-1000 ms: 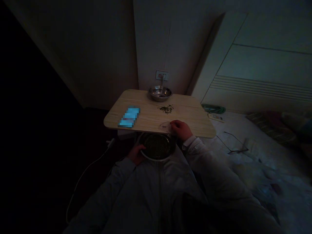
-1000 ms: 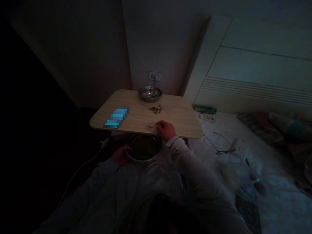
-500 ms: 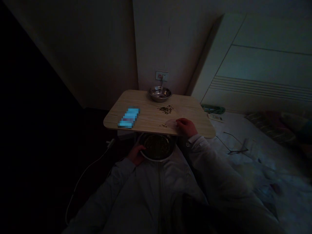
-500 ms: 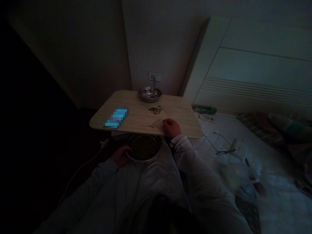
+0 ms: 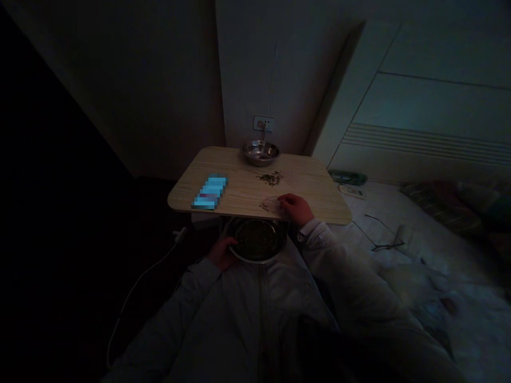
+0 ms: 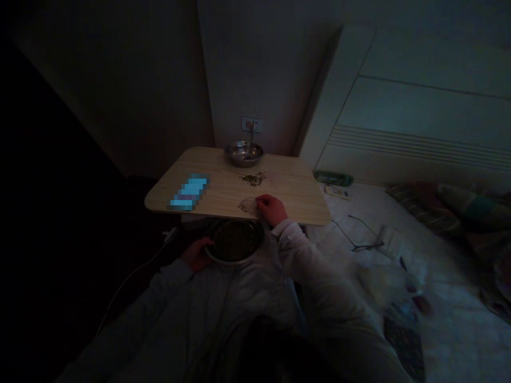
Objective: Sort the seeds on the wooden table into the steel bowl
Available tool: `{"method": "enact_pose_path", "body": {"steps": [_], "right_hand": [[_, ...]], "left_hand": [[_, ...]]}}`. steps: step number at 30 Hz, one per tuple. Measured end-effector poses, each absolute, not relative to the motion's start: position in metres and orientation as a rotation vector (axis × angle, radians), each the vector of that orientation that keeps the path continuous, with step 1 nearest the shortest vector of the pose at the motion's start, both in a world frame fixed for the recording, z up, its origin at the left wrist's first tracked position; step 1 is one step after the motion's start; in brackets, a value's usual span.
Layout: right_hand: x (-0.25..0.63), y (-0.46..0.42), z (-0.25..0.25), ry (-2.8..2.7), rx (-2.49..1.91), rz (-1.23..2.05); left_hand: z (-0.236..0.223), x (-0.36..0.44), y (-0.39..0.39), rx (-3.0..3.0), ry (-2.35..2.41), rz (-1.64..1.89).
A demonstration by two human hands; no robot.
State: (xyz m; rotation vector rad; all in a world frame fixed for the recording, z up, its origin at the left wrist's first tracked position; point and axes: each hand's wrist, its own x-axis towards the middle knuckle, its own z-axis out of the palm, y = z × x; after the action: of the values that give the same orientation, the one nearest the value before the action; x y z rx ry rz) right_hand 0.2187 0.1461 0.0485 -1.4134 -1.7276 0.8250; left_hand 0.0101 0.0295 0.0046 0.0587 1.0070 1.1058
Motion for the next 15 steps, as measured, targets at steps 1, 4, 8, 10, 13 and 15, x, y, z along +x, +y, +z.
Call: {"method": "enact_pose_path", "body": {"steps": [1, 4, 8, 10, 13, 15], "right_hand": [[0.2184, 0.1453, 0.0490, -1.737, -1.408, 0.840], [0.2180, 0.1439, 0.0507, -1.745, -1.396, 0.862], [0.2177, 0.1437, 0.0527, -1.711, -1.434, 0.832], [0.2169, 0.1433, 0.0527, -1.707, -1.434, 0.831], [0.2151, 0.1422, 0.0510, -1.740, -1.401, 0.835], [0.2139, 0.1416, 0.0491, -1.758, -1.376, 0.840]], "left_hand": [[0.0043, 0.0101, 0.0296, 0.058, 1.007, 1.104], [0.0018, 0.0091, 0.0304, 0.059, 1.005, 1.093], [-0.0020, 0.0076, 0.0315, 0.051, 1.020, 1.096], [-0.0026, 0.0074, 0.0315, 0.057, 1.021, 1.101], [-0.0020, 0.0078, 0.0309, 0.063, 1.009, 1.112], [-0.0020, 0.0080, 0.0305, 0.059, 1.006, 1.111]]}}
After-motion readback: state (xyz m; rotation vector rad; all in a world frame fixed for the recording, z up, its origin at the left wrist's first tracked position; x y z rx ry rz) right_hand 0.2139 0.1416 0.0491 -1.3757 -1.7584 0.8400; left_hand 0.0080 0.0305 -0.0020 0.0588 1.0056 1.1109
